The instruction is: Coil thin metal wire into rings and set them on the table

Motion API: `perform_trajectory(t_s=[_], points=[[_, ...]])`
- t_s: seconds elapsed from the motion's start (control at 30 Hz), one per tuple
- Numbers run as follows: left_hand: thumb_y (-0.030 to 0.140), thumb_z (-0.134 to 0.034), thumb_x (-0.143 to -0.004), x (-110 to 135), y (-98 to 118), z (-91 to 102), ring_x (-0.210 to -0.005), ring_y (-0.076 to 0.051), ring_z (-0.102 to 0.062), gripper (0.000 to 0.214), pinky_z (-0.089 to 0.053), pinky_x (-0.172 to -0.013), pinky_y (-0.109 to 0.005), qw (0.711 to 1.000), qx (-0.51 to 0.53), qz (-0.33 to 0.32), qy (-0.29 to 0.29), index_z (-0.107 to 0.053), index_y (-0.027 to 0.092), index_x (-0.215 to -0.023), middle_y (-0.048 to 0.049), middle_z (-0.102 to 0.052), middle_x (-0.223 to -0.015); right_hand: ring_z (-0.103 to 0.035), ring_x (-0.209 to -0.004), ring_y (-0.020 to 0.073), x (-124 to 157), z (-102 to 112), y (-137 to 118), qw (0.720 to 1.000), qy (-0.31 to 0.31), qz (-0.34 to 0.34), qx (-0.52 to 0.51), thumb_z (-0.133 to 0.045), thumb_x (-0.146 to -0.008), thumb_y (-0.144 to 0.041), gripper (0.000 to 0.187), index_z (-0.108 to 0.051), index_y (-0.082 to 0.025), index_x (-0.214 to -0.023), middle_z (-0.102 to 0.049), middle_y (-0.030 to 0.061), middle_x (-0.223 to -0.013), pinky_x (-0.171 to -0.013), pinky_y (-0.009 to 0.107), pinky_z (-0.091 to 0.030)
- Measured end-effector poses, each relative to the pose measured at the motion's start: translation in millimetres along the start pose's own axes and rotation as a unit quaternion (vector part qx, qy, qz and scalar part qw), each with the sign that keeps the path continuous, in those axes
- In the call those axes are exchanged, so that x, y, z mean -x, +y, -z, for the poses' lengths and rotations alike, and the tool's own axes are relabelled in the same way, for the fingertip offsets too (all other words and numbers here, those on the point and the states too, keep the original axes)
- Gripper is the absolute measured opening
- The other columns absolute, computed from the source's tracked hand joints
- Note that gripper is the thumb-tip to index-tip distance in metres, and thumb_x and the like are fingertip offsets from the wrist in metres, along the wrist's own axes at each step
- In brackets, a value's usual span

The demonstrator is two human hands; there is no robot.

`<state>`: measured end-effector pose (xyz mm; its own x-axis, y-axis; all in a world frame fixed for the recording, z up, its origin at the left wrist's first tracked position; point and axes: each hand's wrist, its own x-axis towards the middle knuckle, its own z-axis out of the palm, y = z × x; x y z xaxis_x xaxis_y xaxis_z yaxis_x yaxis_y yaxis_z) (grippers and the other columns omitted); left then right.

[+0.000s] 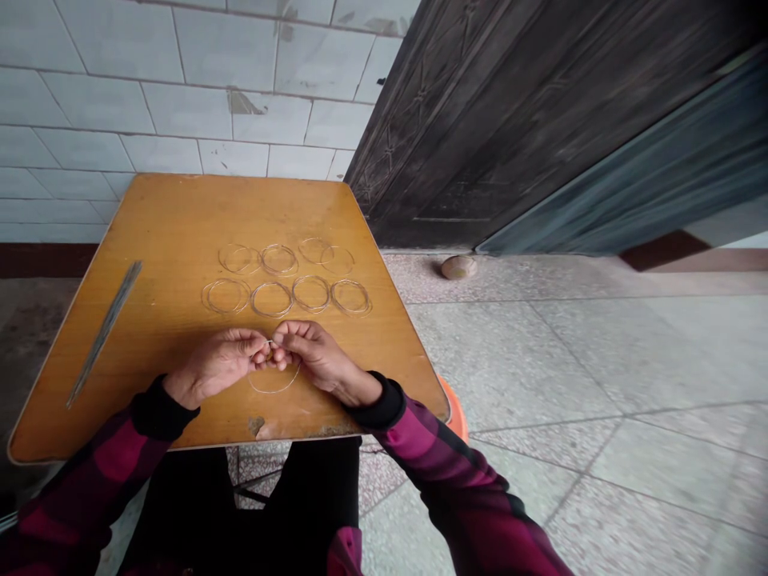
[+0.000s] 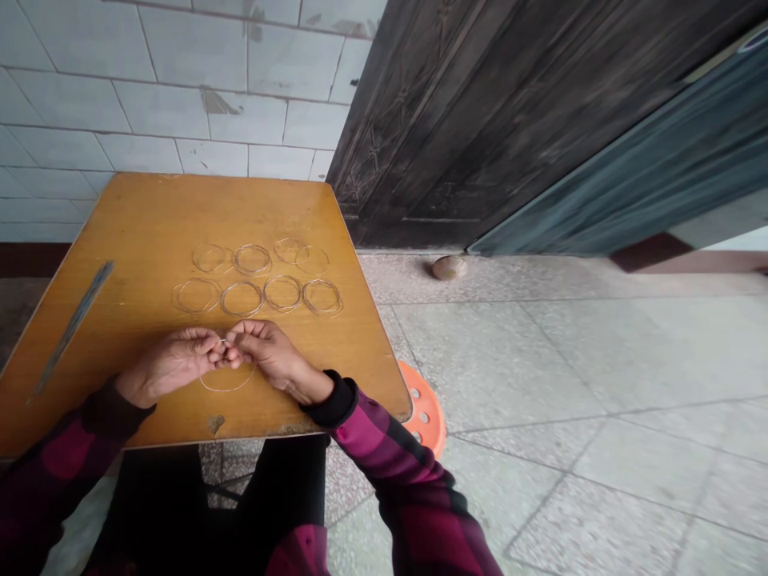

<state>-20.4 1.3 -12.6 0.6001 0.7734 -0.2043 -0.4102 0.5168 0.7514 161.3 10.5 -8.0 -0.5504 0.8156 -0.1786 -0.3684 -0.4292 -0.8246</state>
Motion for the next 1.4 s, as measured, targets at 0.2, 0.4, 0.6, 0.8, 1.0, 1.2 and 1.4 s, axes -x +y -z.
perform_trajectory(t_s=[0.2,0.4,0.6,0.8,1.0,1.2,1.4], points=[[0.038,-0.074,-0.078,-2.3,0.3,8.0,-0.070,-0.015,-0.056,0.028,-0.040,-0.067,-0.027,0.998,-0.026,0.050,-0.016,-0.070,0.014,-0.065,-0.0059,-0.064,-0.072,-0.058,-0.054,0.0054,2.8,1.6,-5.0,0.994,-0.043,-0.001,0.096,-0.076,-0.076,-0.034,0.024,-0.066,-0.013,-0.072,-0.069,0.0002,-0.066,-0.054,0.018,-0.046],[0.030,-0.082,-0.066,0.0,2.3,10.9,-0.064,-0.013,-0.054,0.020,-0.040,-0.066,-0.028,0.994,-0.046,0.101,0.001,-0.071,0.013,-0.064,-0.0044,-0.064,-0.066,-0.054,-0.054,0.0050,4.5,9.3,-11.5,0.973,-0.098,-0.035,0.206,-0.068,-0.083,-0.032,0.020,-0.065,-0.014,-0.075,-0.062,-0.0035,-0.063,-0.055,0.018,-0.045],[0.022,-0.083,-0.060,0.2,1.2,9.7,-0.063,-0.012,-0.055,0.015,-0.040,-0.065,-0.027,0.989,-0.059,0.131,0.022,-0.072,0.012,-0.065,-0.0040,-0.065,-0.066,-0.058,-0.061,0.0087,8.0,12.1,-21.1,0.932,-0.141,0.011,0.334,-0.057,-0.093,-0.038,0.028,-0.066,-0.013,-0.084,-0.064,0.0001,-0.070,-0.063,0.024,-0.051],[0.019,-0.079,-0.064,-5.4,0.0,9.5,-0.068,-0.012,-0.055,0.010,-0.044,-0.069,-0.025,0.993,0.008,-0.061,0.103,-0.072,0.014,-0.065,-0.0017,-0.063,-0.069,-0.050,-0.130,0.0335,12.3,6.4,-14.9,0.762,0.011,0.279,0.584,-0.065,-0.079,-0.067,0.084,-0.044,-0.015,-0.141,-0.053,0.0209,-0.137,-0.106,0.053,-0.044],[0.019,-0.078,-0.067,-5.8,-3.0,1.4,-0.070,-0.011,-0.054,0.008,-0.045,-0.068,-0.025,0.988,0.043,-0.104,0.109,-0.071,0.014,-0.067,-0.0009,-0.061,-0.072,-0.047,-0.131,0.0397,4.3,9.3,8.6,0.704,0.044,0.287,0.648,-0.073,-0.078,-0.056,0.106,-0.012,-0.016,-0.155,-0.038,0.0263,-0.145,-0.101,0.056,-0.049],[0.019,-0.078,-0.070,-4.5,-5.2,-0.7,-0.072,-0.012,-0.056,0.008,-0.045,-0.069,-0.026,0.986,0.041,-0.115,0.109,-0.071,0.014,-0.068,-0.0014,-0.062,-0.075,-0.058,-0.113,0.0318,5.7,9.0,6.6,0.742,0.048,0.293,0.601,-0.069,-0.085,-0.041,0.080,-0.027,-0.017,-0.149,-0.047,0.0213,-0.132,-0.091,0.050,-0.056],[0.018,-0.080,-0.067,-4.3,-5.8,-0.5,-0.075,-0.012,-0.058,0.007,-0.047,-0.072,-0.027,0.983,0.048,-0.132,0.118,-0.073,0.015,-0.069,-0.0009,-0.065,-0.079,-0.048,-0.129,0.0336,5.9,8.7,5.0,0.758,0.038,0.318,0.568,-0.068,-0.086,-0.033,0.077,-0.027,-0.021,-0.150,-0.044,0.0201,-0.139,-0.098,0.052,-0.053]])
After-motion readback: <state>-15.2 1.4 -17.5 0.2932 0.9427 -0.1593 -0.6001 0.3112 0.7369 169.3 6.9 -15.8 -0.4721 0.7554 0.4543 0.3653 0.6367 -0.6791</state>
